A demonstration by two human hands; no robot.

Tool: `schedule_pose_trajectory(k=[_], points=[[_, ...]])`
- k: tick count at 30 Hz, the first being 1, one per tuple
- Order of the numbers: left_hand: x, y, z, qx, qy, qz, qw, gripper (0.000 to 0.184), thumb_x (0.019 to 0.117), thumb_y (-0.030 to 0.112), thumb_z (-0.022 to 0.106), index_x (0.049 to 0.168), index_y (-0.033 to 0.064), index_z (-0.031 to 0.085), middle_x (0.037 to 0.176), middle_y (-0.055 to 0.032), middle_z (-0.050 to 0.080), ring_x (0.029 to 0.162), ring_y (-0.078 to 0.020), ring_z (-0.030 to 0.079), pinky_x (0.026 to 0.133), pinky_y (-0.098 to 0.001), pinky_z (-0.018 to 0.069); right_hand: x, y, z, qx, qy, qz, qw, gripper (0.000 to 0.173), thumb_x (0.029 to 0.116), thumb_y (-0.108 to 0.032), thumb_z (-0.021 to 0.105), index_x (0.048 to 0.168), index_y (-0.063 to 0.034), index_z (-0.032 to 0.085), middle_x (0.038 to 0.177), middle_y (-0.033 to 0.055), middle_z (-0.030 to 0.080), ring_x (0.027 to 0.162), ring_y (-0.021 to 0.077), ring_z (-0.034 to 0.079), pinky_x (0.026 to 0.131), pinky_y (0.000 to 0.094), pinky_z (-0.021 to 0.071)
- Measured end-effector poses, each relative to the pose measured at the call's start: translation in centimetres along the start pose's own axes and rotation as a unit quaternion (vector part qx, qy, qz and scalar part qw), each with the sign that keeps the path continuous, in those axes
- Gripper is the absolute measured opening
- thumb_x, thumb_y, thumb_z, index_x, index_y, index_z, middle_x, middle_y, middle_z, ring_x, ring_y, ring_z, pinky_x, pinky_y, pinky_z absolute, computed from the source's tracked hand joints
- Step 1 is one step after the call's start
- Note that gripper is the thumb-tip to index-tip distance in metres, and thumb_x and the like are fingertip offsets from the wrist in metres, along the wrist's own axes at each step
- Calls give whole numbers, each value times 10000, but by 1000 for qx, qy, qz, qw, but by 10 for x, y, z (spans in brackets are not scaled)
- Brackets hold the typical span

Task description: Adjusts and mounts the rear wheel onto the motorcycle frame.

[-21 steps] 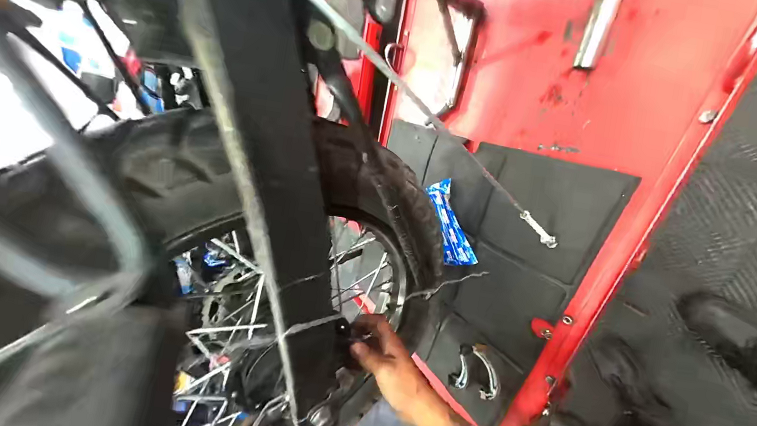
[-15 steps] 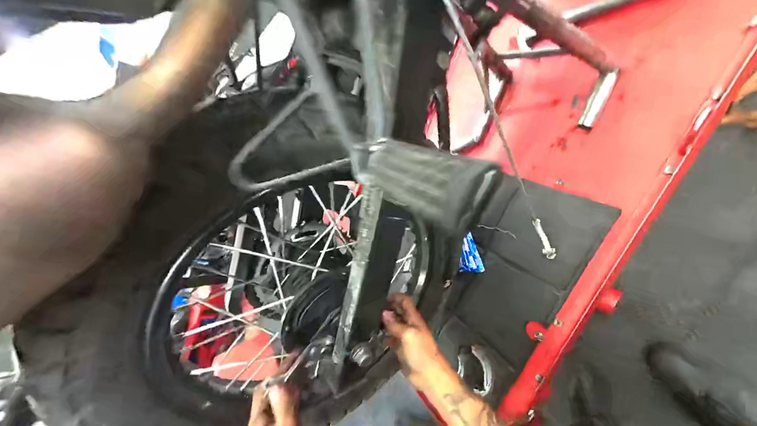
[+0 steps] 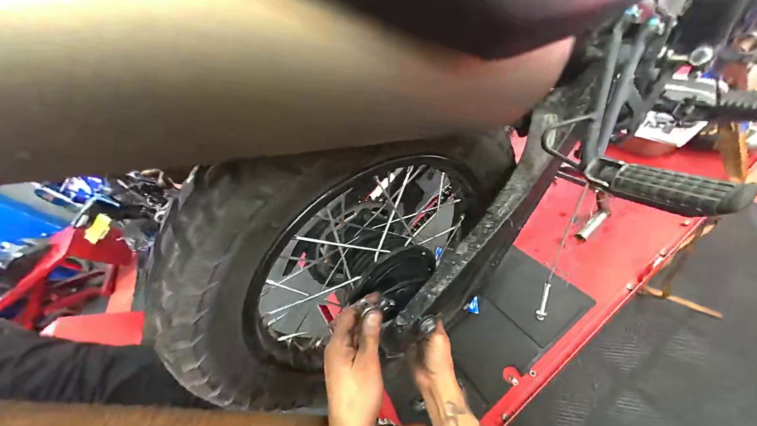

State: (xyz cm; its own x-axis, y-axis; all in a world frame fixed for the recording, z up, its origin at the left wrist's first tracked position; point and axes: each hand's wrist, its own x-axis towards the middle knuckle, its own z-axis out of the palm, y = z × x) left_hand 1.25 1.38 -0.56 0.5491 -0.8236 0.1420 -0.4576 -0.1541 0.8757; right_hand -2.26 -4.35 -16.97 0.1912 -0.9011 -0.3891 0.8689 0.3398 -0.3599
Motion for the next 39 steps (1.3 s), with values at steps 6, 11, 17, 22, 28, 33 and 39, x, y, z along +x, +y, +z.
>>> schedule_pose_trajectory(k=[6, 11, 17, 22, 28, 33, 39], points=[[5, -10, -5, 25, -32, 62, 997, 304, 1054, 316, 543, 1215, 133, 725, 1108, 12, 749, 1001, -105, 708, 875, -341, 605, -7, 3, 3, 33, 5, 4, 999, 293, 1025, -130, 439, 1297, -65, 528, 1037, 122, 693, 917, 211, 691, 799, 431, 598], [1, -15, -9, 29, -34, 75, 996, 316, 1060, 302, 521, 1226, 110, 710, 1128, 6, 746, 1025, -115, 710, 911, -341, 606, -2, 4, 0, 21, 8, -26, 999, 285, 1016, -108, 467, 1286, -44, 535, 1016, 135, 700, 891, 215, 700, 771, 421, 608], [-12, -5, 4, -13, -31, 28, 999, 393, 1069, 253, 497, 1412, 74, 566, 1335, -45, 660, 1204, -130, 635, 1024, -334, 543, -3, -12, -1, -12, 5, 43, 999, 257, 1036, -100, 449, 1281, -54, 511, 948, 130, 687, 799, 215, 691, 694, 393, 601], [-27, 3, 11, -12, 24, -11, 1000, 574, 1051, 293, 520, 1553, 51, 380, 1513, -149, 501, 1360, -212, 530, 1127, -401, 467, 1, -32, -9, -77, -11, 120, 990, 329, 1078, -170, 404, 1394, -82, 431, 1007, 163, 675, 824, 279, 693, 687, 457, 599], [-92, 17, -8, -7, 72, 160, 984, 759, 1027, 391, 547, 1562, -75, 281, 1643, -257, 270, 1503, -312, 354, 1204, -456, 399, -33, -78, -9, -273, 63, 105, 954, 480, 1105, -401, 433, 1429, -46, 452, 1069, 188, 677, 851, 297, 709, 698, 471, 617], [-164, -6, -22, -57, 92, 189, 976, 502, 1043, 336, 578, 1515, 243, 437, 1471, -2, 576, 1295, -185, 599, 1074, -391, 529, -72, -109, 20, -404, -14, 99, 909, 613, 1119, -475, 297, 1073, 7, 674, 803, 113, 688, 673, 219, 669, 607, 384, 584], [-202, -123, -27, -77, 88, 41, 992, 324, 1077, 137, 440, 1251, -102, 573, 961, -104, 742, 846, -149, 746, 809, -356, 649, -85, -111, 51, -404, -11, 169, 899, 630, 1106, -525, 290, 1048, -13, 653, 774, 97, 664, 625, 212, 642, 570, 370, 557]])
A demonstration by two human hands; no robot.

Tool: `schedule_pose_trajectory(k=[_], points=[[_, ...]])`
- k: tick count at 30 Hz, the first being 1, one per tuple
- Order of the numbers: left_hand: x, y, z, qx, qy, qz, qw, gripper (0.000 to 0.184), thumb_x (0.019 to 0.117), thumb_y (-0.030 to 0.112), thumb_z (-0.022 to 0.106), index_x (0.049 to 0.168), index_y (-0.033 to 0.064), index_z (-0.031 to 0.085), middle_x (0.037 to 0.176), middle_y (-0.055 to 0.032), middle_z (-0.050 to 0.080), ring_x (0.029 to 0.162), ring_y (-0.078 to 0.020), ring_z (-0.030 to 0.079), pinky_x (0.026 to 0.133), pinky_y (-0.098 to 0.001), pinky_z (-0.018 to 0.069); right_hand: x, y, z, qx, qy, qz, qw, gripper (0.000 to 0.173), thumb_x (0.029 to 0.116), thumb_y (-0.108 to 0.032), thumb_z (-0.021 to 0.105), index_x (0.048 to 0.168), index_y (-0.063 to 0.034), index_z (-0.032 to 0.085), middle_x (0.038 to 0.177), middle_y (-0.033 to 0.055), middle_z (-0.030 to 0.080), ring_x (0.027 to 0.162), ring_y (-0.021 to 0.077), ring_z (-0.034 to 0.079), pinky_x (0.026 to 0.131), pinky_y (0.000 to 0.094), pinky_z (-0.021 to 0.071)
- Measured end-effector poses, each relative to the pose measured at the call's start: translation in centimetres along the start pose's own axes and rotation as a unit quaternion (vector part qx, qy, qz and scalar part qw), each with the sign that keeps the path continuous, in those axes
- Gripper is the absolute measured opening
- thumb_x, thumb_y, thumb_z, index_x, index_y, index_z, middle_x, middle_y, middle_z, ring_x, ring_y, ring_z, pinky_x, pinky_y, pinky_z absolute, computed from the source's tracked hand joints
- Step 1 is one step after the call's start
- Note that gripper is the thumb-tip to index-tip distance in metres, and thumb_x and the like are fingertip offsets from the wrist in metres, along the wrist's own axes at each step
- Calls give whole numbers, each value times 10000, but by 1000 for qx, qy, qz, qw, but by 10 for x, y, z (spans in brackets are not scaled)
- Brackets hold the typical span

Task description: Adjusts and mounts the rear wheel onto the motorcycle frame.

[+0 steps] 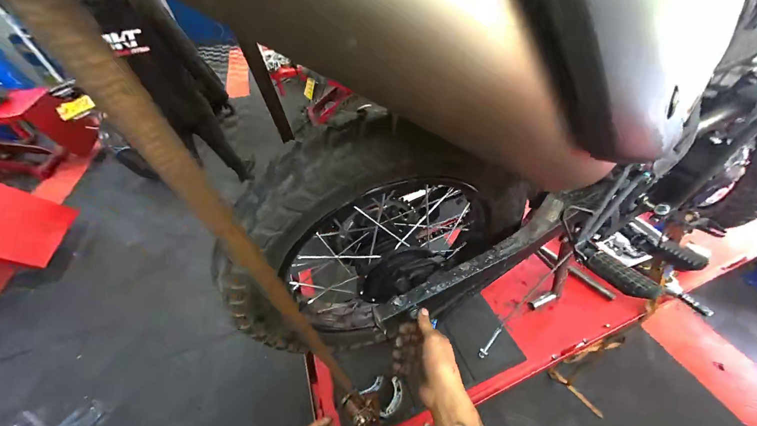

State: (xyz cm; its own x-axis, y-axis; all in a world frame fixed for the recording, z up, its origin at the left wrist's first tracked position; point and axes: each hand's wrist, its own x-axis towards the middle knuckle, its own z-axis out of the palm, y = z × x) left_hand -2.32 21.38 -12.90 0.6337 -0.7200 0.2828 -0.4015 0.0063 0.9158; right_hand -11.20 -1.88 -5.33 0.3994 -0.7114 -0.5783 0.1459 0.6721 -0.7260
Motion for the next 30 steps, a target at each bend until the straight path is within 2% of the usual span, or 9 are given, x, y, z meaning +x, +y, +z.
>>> schedule_pose_trajectory(k=[2, 4, 10, 16, 19, 22, 25, 27, 30], points=[[13, -34, -13, 13, -18, -135, 991, 355, 1066, 117, 450, 1314, -121, 536, 998, -159, 733, 838, -191, 751, 810, -396, 649, 0, -2, 6, 45, 8, 10, 999, 606, 1103, -525, 289, 1082, -26, 632, 787, 96, 664, 631, 215, 643, 566, 375, 552], [24, -57, -27, 23, -37, -187, 981, 364, 1064, 136, 478, 1347, -86, 536, 1042, -165, 729, 855, -202, 749, 830, -413, 641, 2, 3, 9, 54, 38, -2, 998, 570, 1103, -503, 337, 1068, -21, 640, 782, 92, 659, 620, 202, 633, 560, 360, 545], [60, -83, -50, 2, -90, -175, 980, 402, 1055, 180, 515, 1354, -88, 535, 1059, -175, 720, 844, -203, 738, 815, -411, 633, 8, 14, 11, 25, 68, -64, 995, 491, 1112, -451, 360, 997, -44, 610, 714, 45, 584, 559, 152, 548, 523, 312, 496], [116, -79, -47, -2, -198, -163, 967, 363, 1053, 256, 541, 1305, 15, 641, 1149, -141, 729, 948, -227, 741, 876, -457, 616, 6, 11, 6, -106, 127, -87, 982, 488, 1089, -476, 437, 1082, -38, 653, 771, 75, 635, 618, 185, 614, 557, 342, 542], [155, -69, -15, 2, -257, -128, 958, 405, 1052, 310, 559, 1363, 58, 621, 1225, -107, 715, 1080, -211, 714, 988, -455, 581, 3, -13, -5, -326, 227, -172, 901, 407, 1014, -424, 614, 1156, -46, 669, 900, 99, 693, 751, 222, 675, 694, 438, 583], [184, -64, 27, 2, -310, -111, 944, 486, 1055, 349, 551, 1440, 54, 560, 1326, -116, 676, 1215, -214, 657, 1091, -440, 511, 1, -53, -11, -492, 335, -303, 745, 358, 971, -379, 677, 1161, -75, 692, 1018, 109, 717, 926, 281, 704, 844, 560, 576], [194, -67, 59, -23, -331, -94, 939, 423, 1045, 279, 582, 1381, 24, 615, 1270, -143, 701, 1177, -207, 680, 1082, -412, 521, 19, -94, -15, -585, 308, -409, 629, 380, 963, -314, 683, 1231, -45, 662, 1177, 163, 674, 1119, 347, 643, 964, 569, 529], [195, -68, 75, -30, -331, -100, 938, 326, 1040, 228, 587, 1253, 1, 686, 1128, -149, 739, 1041, -214, 723, 994, -422, 570, 32, -119, -16, -643, 221, -395, 618, 429, 959, -307, 691, 1308, -62, 640, 1273, 171, 650, 1207, 363, 609, 1040, 582, 484], [202, -63, 90, -29, -353, -157, 922, 313, 1033, 178, 584, 1279, 1, 661, 1147, -164, 725, 1030, -242, 726, 967, -442, 586, 33, -140, -7, -674, 92, -340, 650, 505, 939, -307, 727, 1393, -117, 613, 1311, 124, 661, 1188, 293, 641, 1043, 561, 497]])
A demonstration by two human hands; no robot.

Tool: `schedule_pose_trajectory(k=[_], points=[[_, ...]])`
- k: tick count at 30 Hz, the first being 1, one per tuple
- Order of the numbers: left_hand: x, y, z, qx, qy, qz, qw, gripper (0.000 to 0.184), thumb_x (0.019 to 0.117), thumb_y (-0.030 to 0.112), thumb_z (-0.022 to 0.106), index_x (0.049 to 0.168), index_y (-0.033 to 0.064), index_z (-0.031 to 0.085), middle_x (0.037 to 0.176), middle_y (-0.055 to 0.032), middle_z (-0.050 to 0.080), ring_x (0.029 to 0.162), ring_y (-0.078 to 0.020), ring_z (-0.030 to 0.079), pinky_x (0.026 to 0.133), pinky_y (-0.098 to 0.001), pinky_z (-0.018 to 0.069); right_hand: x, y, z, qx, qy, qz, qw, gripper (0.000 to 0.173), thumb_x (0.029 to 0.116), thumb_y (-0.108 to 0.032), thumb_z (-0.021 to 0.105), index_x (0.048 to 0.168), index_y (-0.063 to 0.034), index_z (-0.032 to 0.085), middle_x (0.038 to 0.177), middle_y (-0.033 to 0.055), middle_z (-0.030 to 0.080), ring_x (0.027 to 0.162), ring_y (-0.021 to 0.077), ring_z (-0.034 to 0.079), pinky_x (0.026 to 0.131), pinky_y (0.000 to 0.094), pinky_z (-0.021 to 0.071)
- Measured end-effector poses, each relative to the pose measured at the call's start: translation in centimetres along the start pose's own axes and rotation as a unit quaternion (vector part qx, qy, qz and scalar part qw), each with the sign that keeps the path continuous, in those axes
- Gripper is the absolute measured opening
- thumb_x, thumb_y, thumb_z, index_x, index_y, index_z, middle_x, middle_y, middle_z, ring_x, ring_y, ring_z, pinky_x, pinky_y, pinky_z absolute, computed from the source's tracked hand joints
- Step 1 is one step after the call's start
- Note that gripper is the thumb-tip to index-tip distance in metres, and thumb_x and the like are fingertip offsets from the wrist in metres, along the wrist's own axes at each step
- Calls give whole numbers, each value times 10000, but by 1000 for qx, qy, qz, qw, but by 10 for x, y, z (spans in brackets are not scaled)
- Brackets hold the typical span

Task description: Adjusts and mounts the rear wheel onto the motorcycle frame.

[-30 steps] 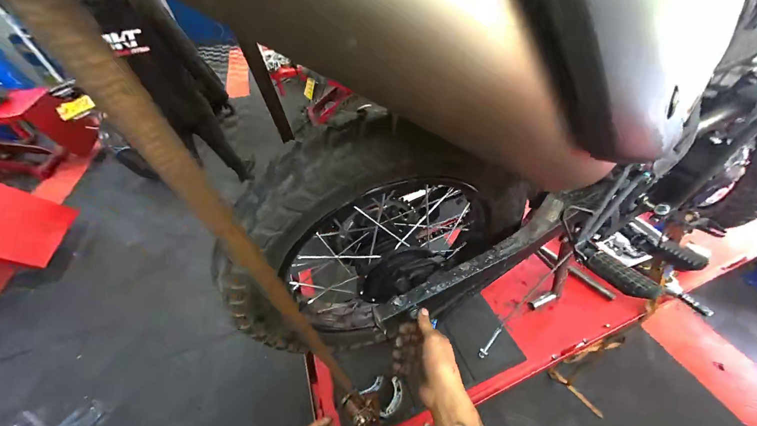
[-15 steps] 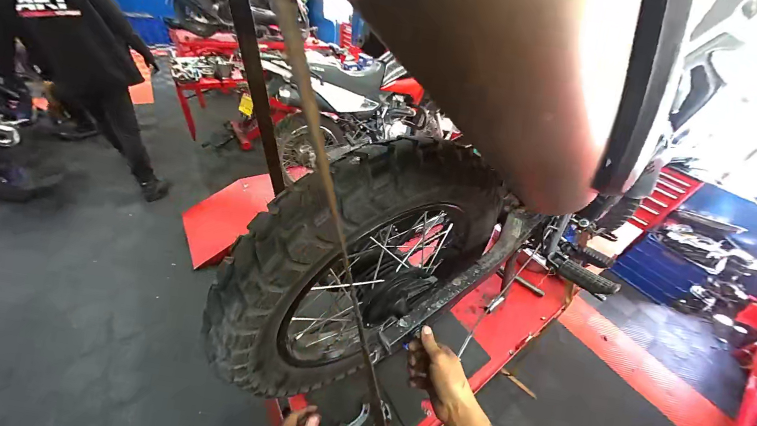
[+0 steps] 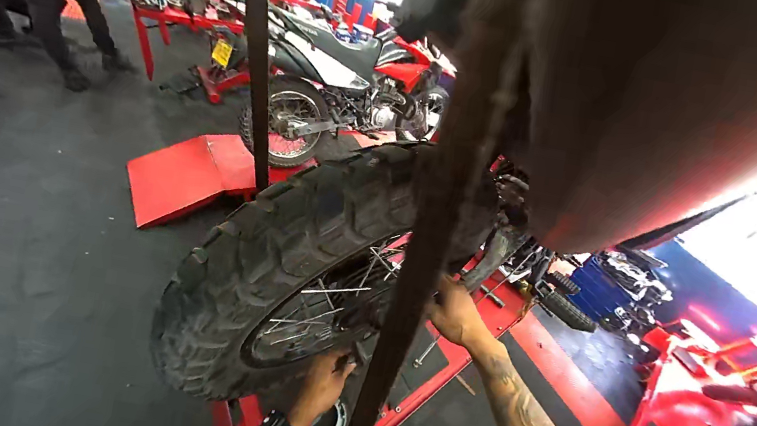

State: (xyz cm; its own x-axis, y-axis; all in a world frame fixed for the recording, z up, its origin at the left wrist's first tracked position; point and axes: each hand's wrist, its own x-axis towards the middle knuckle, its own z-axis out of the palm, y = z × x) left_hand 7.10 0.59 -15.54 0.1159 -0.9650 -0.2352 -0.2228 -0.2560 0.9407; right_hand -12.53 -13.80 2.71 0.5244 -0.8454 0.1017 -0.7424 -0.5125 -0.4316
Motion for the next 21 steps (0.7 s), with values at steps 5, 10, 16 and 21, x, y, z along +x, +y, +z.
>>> schedule_pose_trajectory(k=[5, 10, 16, 21], points=[[11, 11, 15, -56, 23, 5, 998, 325, 982, 88, 599, 1288, -6, 659, 1189, -177, 704, 1069, -248, 703, 992, -441, 565, 18, -8, -12, 29, -48, -8, 998, 502, 895, -353, 794, 1312, -124, 634, 1084, 72, 739, 971, 195, 721, 899, 498, 598], [22, 14, 34, -122, 62, 57, 989, 322, 960, 75, 608, 1264, 0, 684, 1233, -170, 699, 1188, -236, 653, 1088, -432, 495, 30, -18, -21, 56, -82, 1, 995, 444, 862, -321, 816, 1235, -144, 651, 1054, 8, 728, 944, 128, 711, 869, 399, 622], [32, 13, 42, -173, 59, 108, 977, 339, 924, 129, 664, 1236, 1, 693, 1208, -147, 710, 1173, -201, 653, 1084, -393, 490, 39, -41, -39, 59, -160, 1, 985, 397, 867, -241, 811, 1217, -125, 664, 1090, 17, 733, 984, 140, 720, 886, 363, 625], [38, 12, 41, -169, 28, 112, 979, 307, 956, 153, 628, 1225, 26, 705, 1206, -141, 710, 1174, -210, 651, 1087, -412, 483, 43, -57, -45, -10, -203, 28, 979, 433, 873, -293, 816, 1230, -127, 635, 1067, 13, 724, 969, 115, 714, 875, 345, 621]])
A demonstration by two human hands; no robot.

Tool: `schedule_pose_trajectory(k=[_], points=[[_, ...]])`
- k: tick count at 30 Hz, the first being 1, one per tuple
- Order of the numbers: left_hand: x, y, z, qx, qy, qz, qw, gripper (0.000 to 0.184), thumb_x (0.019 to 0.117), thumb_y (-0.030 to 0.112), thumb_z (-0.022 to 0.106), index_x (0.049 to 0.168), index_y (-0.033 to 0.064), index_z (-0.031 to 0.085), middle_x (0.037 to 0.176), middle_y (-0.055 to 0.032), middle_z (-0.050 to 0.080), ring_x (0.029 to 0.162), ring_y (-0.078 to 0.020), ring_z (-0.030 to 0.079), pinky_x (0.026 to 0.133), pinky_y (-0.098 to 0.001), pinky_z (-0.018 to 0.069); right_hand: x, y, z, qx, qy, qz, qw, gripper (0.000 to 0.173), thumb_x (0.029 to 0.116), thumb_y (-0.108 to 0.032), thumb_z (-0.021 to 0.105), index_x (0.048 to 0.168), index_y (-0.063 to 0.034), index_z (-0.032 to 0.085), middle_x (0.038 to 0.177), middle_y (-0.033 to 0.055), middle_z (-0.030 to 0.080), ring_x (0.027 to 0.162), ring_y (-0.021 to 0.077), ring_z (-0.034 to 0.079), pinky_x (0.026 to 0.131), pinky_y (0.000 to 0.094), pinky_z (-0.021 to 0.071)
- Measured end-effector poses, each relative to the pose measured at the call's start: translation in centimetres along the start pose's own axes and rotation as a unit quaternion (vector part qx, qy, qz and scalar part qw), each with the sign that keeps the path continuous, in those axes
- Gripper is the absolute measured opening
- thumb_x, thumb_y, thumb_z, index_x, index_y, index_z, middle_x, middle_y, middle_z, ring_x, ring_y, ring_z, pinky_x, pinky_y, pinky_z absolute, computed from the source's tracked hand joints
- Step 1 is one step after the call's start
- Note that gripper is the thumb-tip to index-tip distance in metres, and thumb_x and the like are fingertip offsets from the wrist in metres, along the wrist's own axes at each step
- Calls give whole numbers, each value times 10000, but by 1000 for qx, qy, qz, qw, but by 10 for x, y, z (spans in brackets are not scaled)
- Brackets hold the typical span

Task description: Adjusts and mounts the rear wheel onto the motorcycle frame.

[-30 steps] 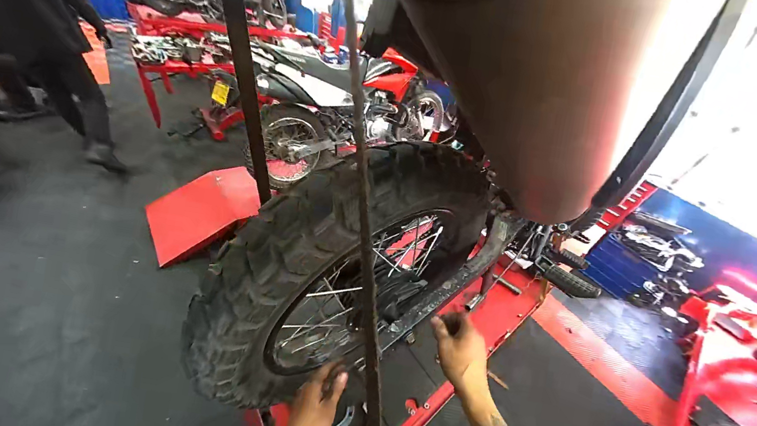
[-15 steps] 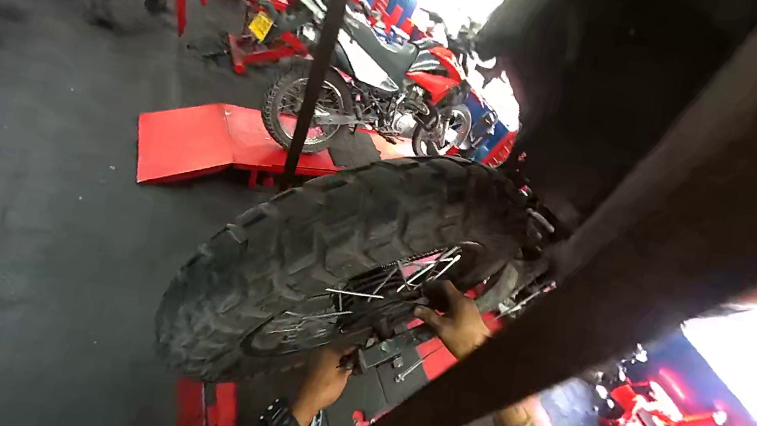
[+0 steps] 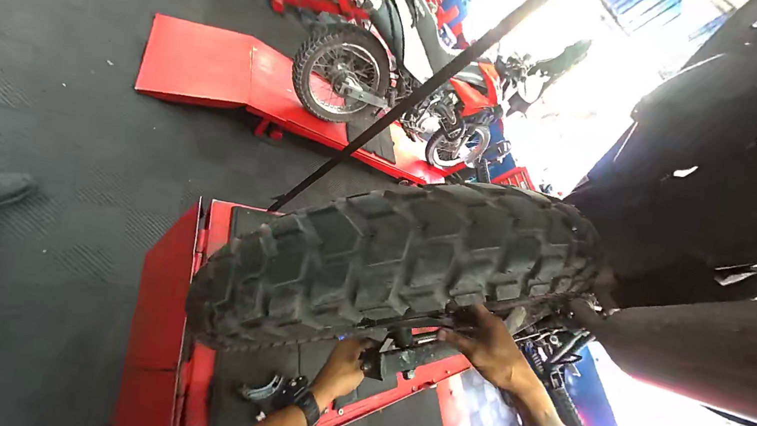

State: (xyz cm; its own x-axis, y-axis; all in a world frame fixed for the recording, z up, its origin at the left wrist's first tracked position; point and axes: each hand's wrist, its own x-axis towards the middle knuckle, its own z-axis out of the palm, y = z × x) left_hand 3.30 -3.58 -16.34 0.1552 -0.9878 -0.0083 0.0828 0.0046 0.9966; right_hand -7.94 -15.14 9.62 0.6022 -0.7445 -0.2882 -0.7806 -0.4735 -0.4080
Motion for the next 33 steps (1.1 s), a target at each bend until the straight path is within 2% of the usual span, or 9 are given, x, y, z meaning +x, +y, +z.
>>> schedule_pose_trajectory(k=[6, 10, 13, 16, 22, 25, 28, 30, 33], points=[[4, -7, 6, -39, 16, 17, 999, 273, 964, 168, 621, 1186, 49, 727, 1148, -103, 729, 1113, -171, 671, 1046, -390, 510, -3, 6, 10, -65, 45, -21, 997, 404, 916, -395, 760, 1227, -162, 652, 935, -23, 732, 821, 91, 707, 788, 356, 617], [1, -9, 10, -80, 26, 9, 996, 285, 961, 188, 627, 1194, 55, 726, 1155, -102, 719, 1106, -160, 668, 1034, -366, 521, -4, 11, 23, -58, 57, -16, 997, 528, 913, -419, 756, 1314, -125, 579, 960, -20, 733, 857, 89, 714, 836, 355, 622], [1, -10, 11, -83, 21, 4, 996, 294, 965, 213, 631, 1198, 55, 715, 1156, -93, 721, 1092, -155, 675, 1016, -363, 530, -4, 19, 37, -56, 114, -45, 991, 450, 930, -327, 745, 1290, -100, 599, 987, 1, 736, 878, 98, 723, 849, 365, 633], [0, -8, 12, -90, 31, -1, 995, 297, 963, 201, 634, 1205, 45, 708, 1166, -102, 714, 1092, -163, 674, 1015, -372, 533, -5, 18, 43, -49, 131, -61, 988, 429, 943, -325, 719, 1271, -78, 593, 987, -2, 731, 900, 77, 716, 862, 338, 622], [5, -15, 28, -80, 77, -2, 994, 284, 985, 224, 598, 1177, 55, 722, 1153, -103, 719, 1130, -189, 665, 1050, -409, 510, 0, 12, 58, -73, 191, -38, 978, 635, 841, -473, 795, 1225, -7, 600, 949, 32, 721, 874, 96, 702, 852, 355, 605], [3, -15, 34, -3, 82, 14, 996, 306, 1004, 191, 558, 1247, 61, 689, 1228, -120, 698, 1189, -211, 648, 1082, -401, 490, 3, 20, 67, -102, 248, -75, 961, 649, 835, -502, 776, 1169, 35, 629, 903, 58, 726, 840, 119, 711, 823, 381, 610], [0, -7, 27, 111, 25, 4, 994, 361, 1011, 204, 533, 1326, 50, 621, 1291, -148, 664, 1216, -261, 641, 1071, -438, 493, 2, 23, 66, -113, 248, -64, 960, 684, 827, -573, 754, 1153, 18, 645, 925, 63, 720, 868, 130, 707, 842, 394, 606], [0, -3, 25, 132, 7, -5, 991, 371, 1014, 235, 528, 1325, 55, 618, 1282, -149, 669, 1206, -276, 645, 1052, -464, 499, 1, 19, 68, -120, 249, -53, 960, 720, 818, -602, 747, 1159, 25, 645, 919, 65, 719, 858, 128, 703, 829, 393, 602], [1, -1, 20, 144, 4, 0, 990, 359, 1012, 262, 535, 1301, 75, 636, 1266, -140, 674, 1172, -288, 660, 1006, -493, 523, 2, 15, 73, -120, 267, -45, 955, 680, 785, -534, 798, 1144, 21, 640, 910, 53, 728, 850, 119, 716, 821, 385, 615]])
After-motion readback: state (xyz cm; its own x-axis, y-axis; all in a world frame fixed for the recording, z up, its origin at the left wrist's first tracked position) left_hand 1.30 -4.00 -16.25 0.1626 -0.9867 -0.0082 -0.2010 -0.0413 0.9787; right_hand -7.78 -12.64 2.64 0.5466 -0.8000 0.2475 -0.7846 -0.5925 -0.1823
